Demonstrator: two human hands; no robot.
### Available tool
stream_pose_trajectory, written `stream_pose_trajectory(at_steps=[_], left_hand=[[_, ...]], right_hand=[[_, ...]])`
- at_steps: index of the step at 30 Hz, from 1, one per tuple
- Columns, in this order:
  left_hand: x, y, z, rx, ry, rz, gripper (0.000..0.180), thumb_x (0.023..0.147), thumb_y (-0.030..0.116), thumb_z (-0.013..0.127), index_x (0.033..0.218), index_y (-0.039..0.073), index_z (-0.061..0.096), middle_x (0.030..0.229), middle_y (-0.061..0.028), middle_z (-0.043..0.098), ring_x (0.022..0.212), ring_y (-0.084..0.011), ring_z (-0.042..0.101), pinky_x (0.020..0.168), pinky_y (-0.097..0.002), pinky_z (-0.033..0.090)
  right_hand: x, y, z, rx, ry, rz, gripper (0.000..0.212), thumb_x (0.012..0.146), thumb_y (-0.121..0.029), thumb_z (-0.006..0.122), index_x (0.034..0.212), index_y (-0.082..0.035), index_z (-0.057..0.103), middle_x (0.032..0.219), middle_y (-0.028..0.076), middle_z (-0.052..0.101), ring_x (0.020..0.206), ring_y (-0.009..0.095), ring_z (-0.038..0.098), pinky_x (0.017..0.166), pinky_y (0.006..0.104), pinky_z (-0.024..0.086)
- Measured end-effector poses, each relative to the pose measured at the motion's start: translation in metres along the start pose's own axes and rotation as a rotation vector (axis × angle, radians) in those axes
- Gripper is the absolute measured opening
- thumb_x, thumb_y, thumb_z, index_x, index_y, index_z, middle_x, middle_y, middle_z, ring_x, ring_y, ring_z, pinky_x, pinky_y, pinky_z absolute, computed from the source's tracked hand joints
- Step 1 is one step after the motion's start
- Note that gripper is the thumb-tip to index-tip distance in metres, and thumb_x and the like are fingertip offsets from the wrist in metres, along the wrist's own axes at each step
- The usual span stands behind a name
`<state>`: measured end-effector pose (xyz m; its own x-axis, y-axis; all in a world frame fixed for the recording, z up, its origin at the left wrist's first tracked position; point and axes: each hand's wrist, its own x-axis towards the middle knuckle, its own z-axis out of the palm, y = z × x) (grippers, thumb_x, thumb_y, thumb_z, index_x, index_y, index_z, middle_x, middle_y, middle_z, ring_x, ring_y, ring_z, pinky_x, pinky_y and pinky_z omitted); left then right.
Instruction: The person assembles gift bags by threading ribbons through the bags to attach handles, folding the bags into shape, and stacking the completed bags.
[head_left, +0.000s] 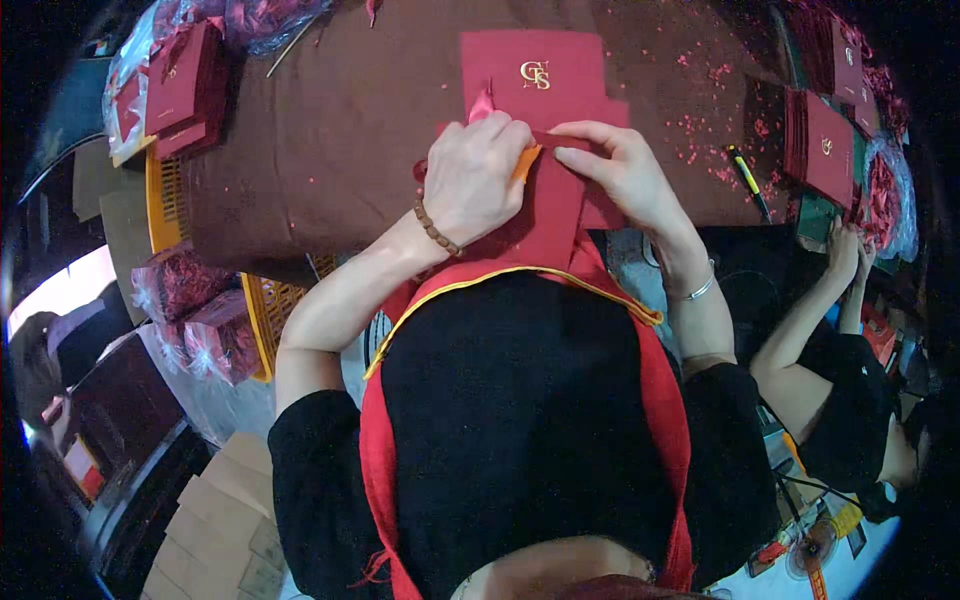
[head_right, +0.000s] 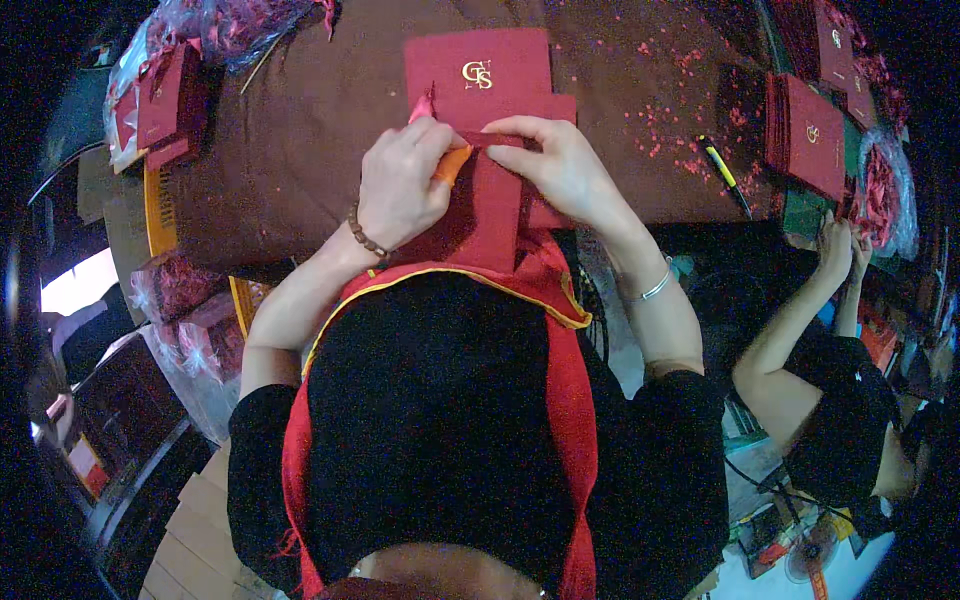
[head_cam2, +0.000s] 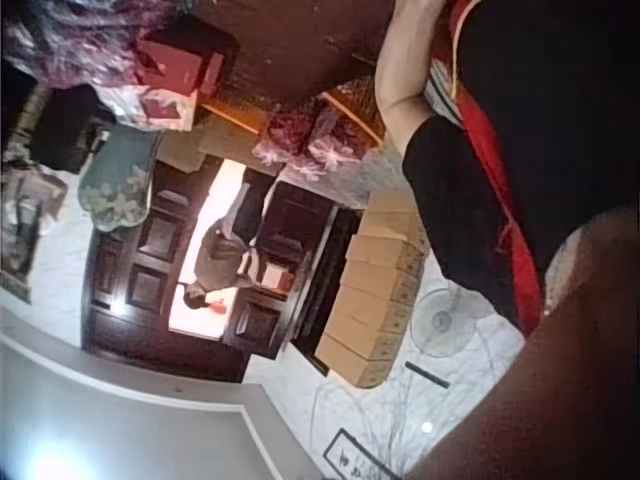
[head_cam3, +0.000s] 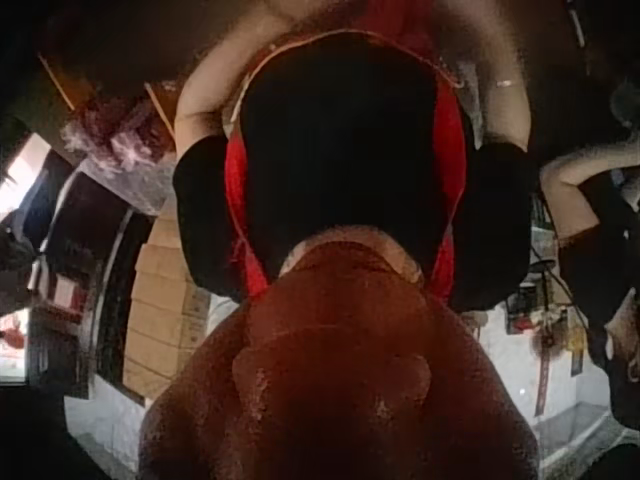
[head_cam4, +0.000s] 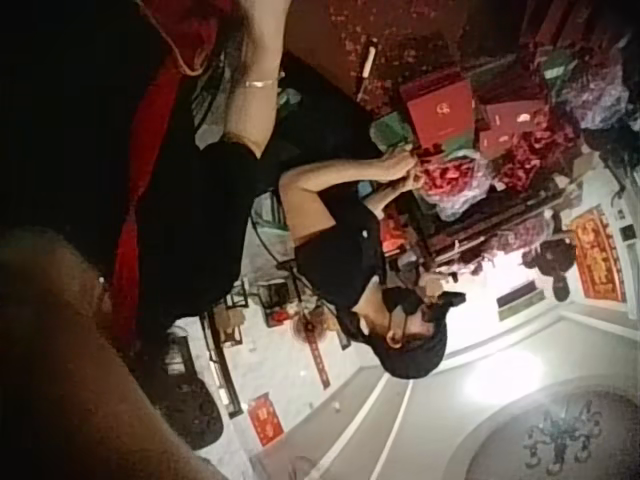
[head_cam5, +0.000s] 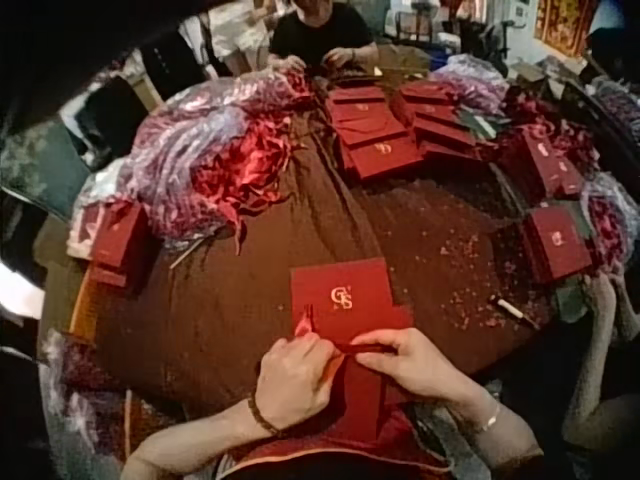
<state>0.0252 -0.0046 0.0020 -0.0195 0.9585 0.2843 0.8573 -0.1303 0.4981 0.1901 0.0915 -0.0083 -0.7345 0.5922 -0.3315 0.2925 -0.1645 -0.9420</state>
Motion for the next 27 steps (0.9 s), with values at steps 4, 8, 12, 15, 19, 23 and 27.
stream_pose_trajectory(at_steps=[4, 8, 12, 15, 19, 23, 27], left_hand=[[0.002, 0.001, -0.004, 0.014, 0.041, 0.0, 0.007, 0.074, 0.01, 0.061, 0.081, 0.009, 0.06, 0.093, -0.006, 0.057, 0.082, -0.0243, 0.057, 0.066, -0.0369, 0.042], [0.0, 0.0, -0.003, 0.021, -0.046, -0.003, 0.012, 0.072, 0.008, 0.06, 0.084, 0.007, 0.057, 0.092, -0.0057, 0.057, 0.085, -0.0241, 0.056, 0.066, -0.0363, 0.038], [0.002, 0.011, 0.003, 0.152, -0.034, 0.043, 0.01, 0.072, 0.009, 0.06, 0.08, 0.007, 0.055, 0.089, -0.007, 0.056, 0.082, -0.0241, 0.055, 0.067, -0.0355, 0.037], [0.0, 0.01, 0.007, 0.149, -0.015, 0.044, 0.01, 0.073, 0.009, 0.06, 0.081, 0.007, 0.055, 0.089, -0.0069, 0.055, 0.083, -0.0243, 0.055, 0.067, -0.0357, 0.037], [-0.001, 0.013, 0.008, 0.169, -0.005, 0.049, 0.013, 0.07, 0.008, 0.06, 0.081, 0.007, 0.054, 0.087, -0.0065, 0.054, 0.082, -0.0238, 0.053, 0.067, -0.0362, 0.036], [0.001, 0.018, 0.016, 0.348, 0.065, 0.138, 0.013, 0.064, 0.015, 0.056, 0.075, 0.008, 0.053, 0.077, -0.0059, 0.048, 0.074, -0.0217, 0.05, 0.065, -0.0373, 0.032], [-0.001, 0.018, 0.014, 0.298, 0.053, 0.073, 0.014, 0.068, 0.01, 0.059, 0.081, 0.008, 0.053, 0.089, -0.0057, 0.054, 0.08, -0.0219, 0.052, 0.07, -0.0364, 0.034]], right_hand=[[-0.001, -0.005, -0.002, 0.003, -0.028, -0.013, 0.026, 0.084, -0.009, 0.06, 0.107, 0.001, 0.06, 0.095, 0.002, 0.061, 0.086, 0.007, 0.054, 0.078, 0.0208, 0.044], [-0.002, -0.005, -0.003, -0.074, -0.039, -0.069, 0.027, 0.08, -0.011, 0.059, 0.104, 0.001, 0.061, 0.092, 0.007, 0.064, 0.086, 0.009, 0.055, 0.08, 0.0245, 0.044], [-0.002, 0.001, -0.005, -0.103, -0.016, -0.019, 0.023, 0.082, -0.006, 0.06, 0.104, 0.001, 0.06, 0.092, 0.002, 0.061, 0.085, 0.007, 0.054, 0.077, 0.0213, 0.044], [-0.003, 0.006, -0.003, -0.072, 0.017, -0.098, 0.028, 0.078, -0.014, 0.06, 0.102, 0.001, 0.061, 0.087, 0.007, 0.065, 0.076, 0.009, 0.056, 0.072, 0.0245, 0.045], [-0.007, 0.001, -0.003, -0.134, 0.016, -0.098, 0.027, 0.079, -0.014, 0.059, 0.102, 0.0, 0.061, 0.089, 0.008, 0.065, 0.077, 0.01, 0.057, 0.073, 0.0257, 0.045], [-0.009, -0.009, 0.0, -0.25, 0.018, -0.154, 0.028, 0.081, -0.015, 0.057, 0.104, 0.001, 0.06, 0.093, 0.013, 0.065, 0.087, 0.016, 0.061, 0.08, 0.028, 0.045], [-0.011, -0.006, 0.002, -0.202, 0.006, -0.178, 0.025, 0.085, -0.007, 0.055, 0.108, 0.001, 0.057, 0.092, 0.002, 0.061, 0.082, 0.006, 0.052, 0.075, 0.0209, 0.043]])
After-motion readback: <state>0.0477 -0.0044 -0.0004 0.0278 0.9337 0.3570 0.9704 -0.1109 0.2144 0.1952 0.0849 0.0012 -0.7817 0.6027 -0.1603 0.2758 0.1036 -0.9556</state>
